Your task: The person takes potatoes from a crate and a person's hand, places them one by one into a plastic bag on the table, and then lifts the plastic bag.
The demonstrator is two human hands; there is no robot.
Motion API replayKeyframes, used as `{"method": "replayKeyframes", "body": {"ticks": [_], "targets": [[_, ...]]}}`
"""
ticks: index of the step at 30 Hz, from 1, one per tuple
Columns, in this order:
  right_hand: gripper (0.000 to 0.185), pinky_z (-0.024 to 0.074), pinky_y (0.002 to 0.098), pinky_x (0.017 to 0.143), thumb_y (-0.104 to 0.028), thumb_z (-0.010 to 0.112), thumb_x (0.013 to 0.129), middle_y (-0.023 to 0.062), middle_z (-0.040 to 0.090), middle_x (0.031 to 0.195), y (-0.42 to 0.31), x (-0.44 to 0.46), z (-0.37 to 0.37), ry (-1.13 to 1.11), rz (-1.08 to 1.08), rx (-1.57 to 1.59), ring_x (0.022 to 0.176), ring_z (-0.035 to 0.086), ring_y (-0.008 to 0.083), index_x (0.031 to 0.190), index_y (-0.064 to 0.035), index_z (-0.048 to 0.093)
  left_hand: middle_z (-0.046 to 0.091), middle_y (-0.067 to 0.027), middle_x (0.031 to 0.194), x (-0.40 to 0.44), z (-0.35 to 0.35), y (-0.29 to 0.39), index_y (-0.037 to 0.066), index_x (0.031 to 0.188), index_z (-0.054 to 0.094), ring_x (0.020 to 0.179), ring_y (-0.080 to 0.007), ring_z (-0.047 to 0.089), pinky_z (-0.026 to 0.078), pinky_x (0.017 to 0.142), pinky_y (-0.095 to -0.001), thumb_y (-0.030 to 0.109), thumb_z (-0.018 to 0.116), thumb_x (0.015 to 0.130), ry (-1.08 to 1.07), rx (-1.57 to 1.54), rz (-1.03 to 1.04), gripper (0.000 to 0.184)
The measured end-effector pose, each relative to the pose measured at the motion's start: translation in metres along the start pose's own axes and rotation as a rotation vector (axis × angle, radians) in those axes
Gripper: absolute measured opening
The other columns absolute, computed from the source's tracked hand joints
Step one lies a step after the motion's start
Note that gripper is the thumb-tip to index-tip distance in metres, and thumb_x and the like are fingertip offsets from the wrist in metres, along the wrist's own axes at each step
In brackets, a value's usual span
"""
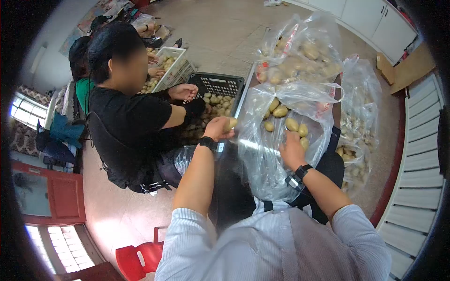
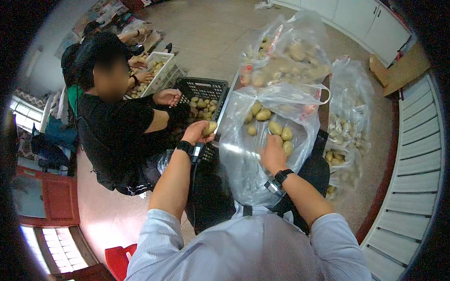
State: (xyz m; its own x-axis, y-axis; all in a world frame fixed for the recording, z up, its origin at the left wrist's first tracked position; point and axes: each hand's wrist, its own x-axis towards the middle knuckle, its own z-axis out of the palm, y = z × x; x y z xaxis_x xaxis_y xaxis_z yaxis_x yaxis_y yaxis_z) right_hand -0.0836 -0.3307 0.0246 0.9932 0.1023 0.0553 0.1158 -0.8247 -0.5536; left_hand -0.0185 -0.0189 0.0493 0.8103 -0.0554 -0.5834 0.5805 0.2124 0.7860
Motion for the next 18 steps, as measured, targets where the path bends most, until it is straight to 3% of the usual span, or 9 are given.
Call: {"method": "replayKeyframes", "body": {"ticks": [3,5,8,9,12,14,16,17,18], "targets": [[0.051,0.0459,0.0476,0.085,-0.017,0.060,0.078,0.0204,0.040,0.124,0.002,-0.004,-0.007,0.014,0.082,-0.074,0.099,0.054,0.0412,0.123,-0.0017,0.042,0.061,-0.0100,0.096,0.008,-0.011,-0.009,0.001,0.103,0.060,0.072,-0.0228,0.063,0.059,0.065,-0.0345,0.016,0.052,0.087,0.063,-0.020,0.063,0.024],[0.052,0.0462,0.0480,0.084,-0.016,0.060,0.077,0.0208,0.040,0.124,0.010,-0.004,-0.004,0.019,0.089,-0.104,0.099,0.055,0.0414,0.123,-0.0017,0.042,0.057,-0.0116,0.091,0.027,-0.033,-0.026,0.001,0.100,0.056,0.074,-0.0232,0.061,0.057,0.059,-0.0337,0.012,0.054,0.086,-0.007,0.382,0.385,0.018],[0.049,0.0472,0.0484,0.083,-0.015,0.060,0.077,0.0213,0.040,0.123,0.017,-0.002,0.001,0.033,0.088,-0.117,0.097,0.056,0.0417,0.121,-0.0017,0.041,0.057,-0.0121,0.089,0.073,-0.071,-0.053,-0.001,0.093,0.058,0.072,-0.0232,0.061,0.057,0.056,-0.0341,0.010,0.053,0.086,0.030,0.583,0.398,0.015],[0.047,0.0480,0.0483,0.082,-0.014,0.060,0.077,0.0214,0.040,0.123,0.018,-0.001,0.003,0.041,0.080,-0.103,0.095,0.057,0.0417,0.119,-0.0016,0.042,0.058,-0.0130,0.089,0.076,-0.080,-0.053,-0.003,0.092,0.058,0.071,-0.0243,0.062,0.057,0.054,-0.0339,0.011,0.050,0.087,0.027,1.109,0.709,0.017],[0.054,0.0481,0.0477,0.082,-0.014,0.064,0.077,0.0213,0.041,0.125,0.013,-0.001,-0.002,-0.039,0.093,-0.111,0.095,0.058,0.0414,0.125,-0.0032,0.040,0.059,-0.0136,0.093,0.116,-0.113,-0.077,-0.005,0.092,0.058,0.071,-0.0248,0.063,0.057,0.052,-0.0332,0.010,0.048,0.087,0.007,1.038,0.575,0.019],[0.054,0.0485,0.0474,0.080,-0.014,0.064,0.077,0.0206,0.041,0.124,0.011,0.000,-0.002,-0.066,0.099,-0.127,0.094,0.058,0.0408,0.125,-0.0035,0.041,0.062,-0.0128,0.093,0.080,-0.089,-0.054,-0.002,0.090,0.062,0.071,-0.0225,0.063,0.056,0.057,-0.0339,0.013,0.045,0.087,0.053,1.078,0.601,0.023],[0.055,0.0489,0.0472,0.079,-0.014,0.064,0.076,0.0199,0.042,0.122,0.012,-0.001,0.000,-0.094,0.105,-0.146,0.094,0.058,0.0402,0.125,-0.0038,0.041,0.066,-0.0144,0.094,0.036,-0.057,-0.019,0.002,0.089,0.065,0.075,-0.0253,0.065,0.053,0.066,-0.0363,0.018,0.044,0.086,0.108,1.470,0.260,0.026],[0.054,0.0491,0.0466,0.078,-0.013,0.065,0.076,0.0197,0.043,0.120,0.015,-0.001,0.003,-0.096,0.074,-0.166,0.092,0.059,0.0395,0.124,-0.0042,0.041,0.066,-0.0144,0.094,0.021,-0.046,-0.009,0.002,0.089,0.065,0.075,-0.0253,0.065,0.053,0.066,-0.0363,0.018,0.044,0.086,0.110,1.470,0.261,0.026],[0.054,0.0494,0.0460,0.076,-0.013,0.065,0.075,0.0194,0.045,0.117,0.020,-0.002,0.007,-0.099,0.043,-0.185,0.091,0.059,0.0388,0.123,-0.0047,0.042,0.066,-0.0144,0.085,0.013,-0.039,-0.004,0.003,0.082,0.066,0.074,-0.0292,0.065,0.051,0.064,-0.0403,0.026,0.055,0.079,0.191,1.464,0.262,0.026]]}}
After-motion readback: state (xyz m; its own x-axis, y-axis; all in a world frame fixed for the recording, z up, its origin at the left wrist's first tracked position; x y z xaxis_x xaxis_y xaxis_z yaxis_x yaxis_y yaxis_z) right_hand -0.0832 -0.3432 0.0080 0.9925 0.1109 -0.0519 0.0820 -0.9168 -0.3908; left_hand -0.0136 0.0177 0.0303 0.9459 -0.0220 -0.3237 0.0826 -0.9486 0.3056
